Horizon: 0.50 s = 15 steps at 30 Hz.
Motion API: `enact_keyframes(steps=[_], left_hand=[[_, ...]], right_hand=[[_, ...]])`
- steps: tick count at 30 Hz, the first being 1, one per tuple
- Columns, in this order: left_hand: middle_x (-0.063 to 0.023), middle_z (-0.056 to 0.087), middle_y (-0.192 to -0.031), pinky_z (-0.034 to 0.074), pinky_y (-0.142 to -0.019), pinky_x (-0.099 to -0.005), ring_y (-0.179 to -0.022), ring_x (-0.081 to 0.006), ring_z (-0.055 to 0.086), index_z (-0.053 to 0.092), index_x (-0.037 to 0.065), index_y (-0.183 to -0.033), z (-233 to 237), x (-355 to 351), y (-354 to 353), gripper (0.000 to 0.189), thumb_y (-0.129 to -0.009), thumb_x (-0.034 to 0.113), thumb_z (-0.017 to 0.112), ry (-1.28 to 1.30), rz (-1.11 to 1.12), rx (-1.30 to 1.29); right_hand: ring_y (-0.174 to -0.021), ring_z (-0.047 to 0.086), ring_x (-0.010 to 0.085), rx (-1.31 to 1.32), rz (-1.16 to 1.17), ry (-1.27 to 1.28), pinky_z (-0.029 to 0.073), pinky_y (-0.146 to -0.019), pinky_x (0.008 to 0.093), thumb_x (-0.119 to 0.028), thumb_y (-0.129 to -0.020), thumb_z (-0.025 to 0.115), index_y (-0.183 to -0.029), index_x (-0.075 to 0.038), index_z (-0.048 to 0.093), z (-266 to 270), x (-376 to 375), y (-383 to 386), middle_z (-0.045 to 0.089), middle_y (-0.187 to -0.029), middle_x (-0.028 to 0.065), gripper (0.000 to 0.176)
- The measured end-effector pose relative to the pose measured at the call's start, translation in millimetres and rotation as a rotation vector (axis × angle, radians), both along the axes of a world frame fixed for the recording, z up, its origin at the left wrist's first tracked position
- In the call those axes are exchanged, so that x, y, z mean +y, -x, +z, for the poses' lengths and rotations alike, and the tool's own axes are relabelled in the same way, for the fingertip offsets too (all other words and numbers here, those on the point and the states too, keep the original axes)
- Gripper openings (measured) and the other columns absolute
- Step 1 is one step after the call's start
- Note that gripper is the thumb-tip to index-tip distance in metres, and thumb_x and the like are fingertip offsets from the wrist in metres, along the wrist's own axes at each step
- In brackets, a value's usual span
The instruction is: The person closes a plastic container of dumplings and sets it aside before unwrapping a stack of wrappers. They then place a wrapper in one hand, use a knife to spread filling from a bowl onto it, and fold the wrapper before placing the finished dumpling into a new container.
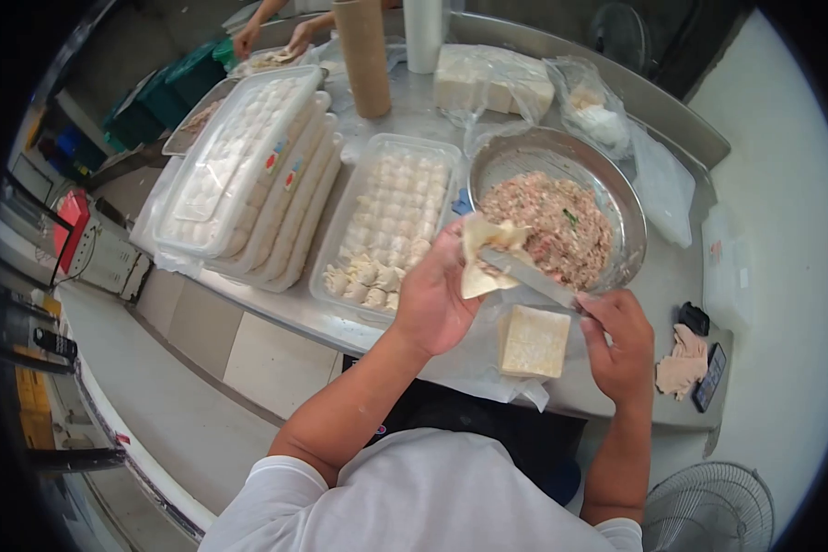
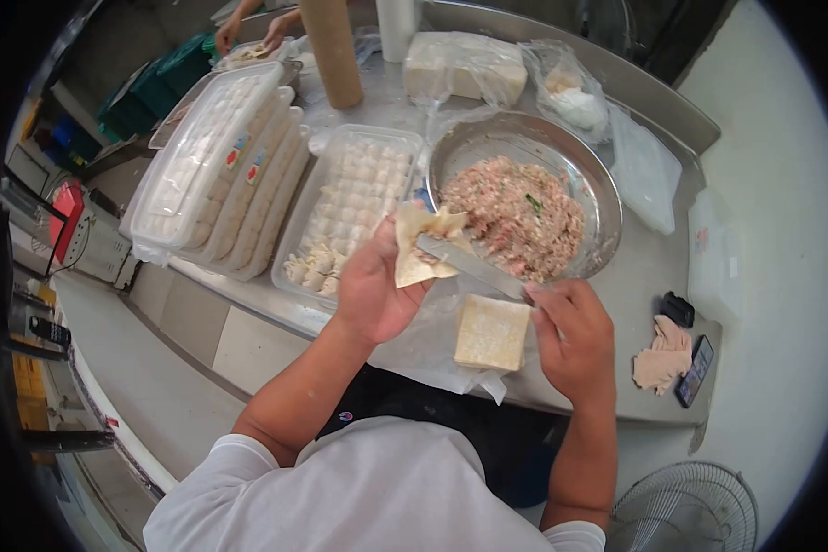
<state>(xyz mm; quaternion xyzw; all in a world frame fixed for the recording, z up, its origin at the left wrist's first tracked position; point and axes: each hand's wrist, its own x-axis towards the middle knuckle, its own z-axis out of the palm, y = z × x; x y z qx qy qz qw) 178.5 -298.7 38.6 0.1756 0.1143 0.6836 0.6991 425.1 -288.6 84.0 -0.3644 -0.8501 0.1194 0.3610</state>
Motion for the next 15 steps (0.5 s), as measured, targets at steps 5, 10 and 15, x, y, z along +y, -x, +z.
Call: enact_keyframes(steps=[5,10,15], left_hand=[[-0.0092,0.066,-0.117,0.05,-0.095,-0.0339,-0.108,-0.0239,0.065,0.052,0.004,-0.133,-7.7,-7.0,9.6,0.062,-0.079,0.005,0.083,-0.204,0.245,1.22],[-0.0117,0.068,-0.101,0.053,-0.085,-0.0369,-0.094,-0.0235,0.068,0.06,0.004,-0.117,0.7,0.2,14.1,0.044,-0.079,0.011,0.081,-0.232,0.256,1.601],[-0.0103,0.068,-0.095,0.054,-0.079,-0.037,-0.085,-0.0219,0.068,0.063,0.004,-0.106,-9.8,4.5,11.1,0.025,-0.087,0.014,0.075,-0.373,0.477,1.634]], right_hand=[[-0.074,0.063,0.0299,-0.035,0.048,0.128,0.051,-0.065,0.0371,0.007,-0.076,0.069,-0.106,-0.003,0.072,10.0,-7.0,4.1,0.061,-0.087,0.0137,0.032],[-0.072,0.062,0.0302,-0.288,0.039,0.105,0.05,-0.064,0.0377,0.005,-0.077,0.069,-0.103,-0.001,0.071,33.7,-11.2,-3.3,0.062,-0.085,0.0137,0.027],[-0.07,0.06,0.0268,-0.189,0.014,0.163,0.048,-0.062,0.0359,0.0,-0.078,0.071,-0.101,-0.001,0.07,43.8,-10.0,-16.3,0.061,-0.081,0.0125,0.023]])
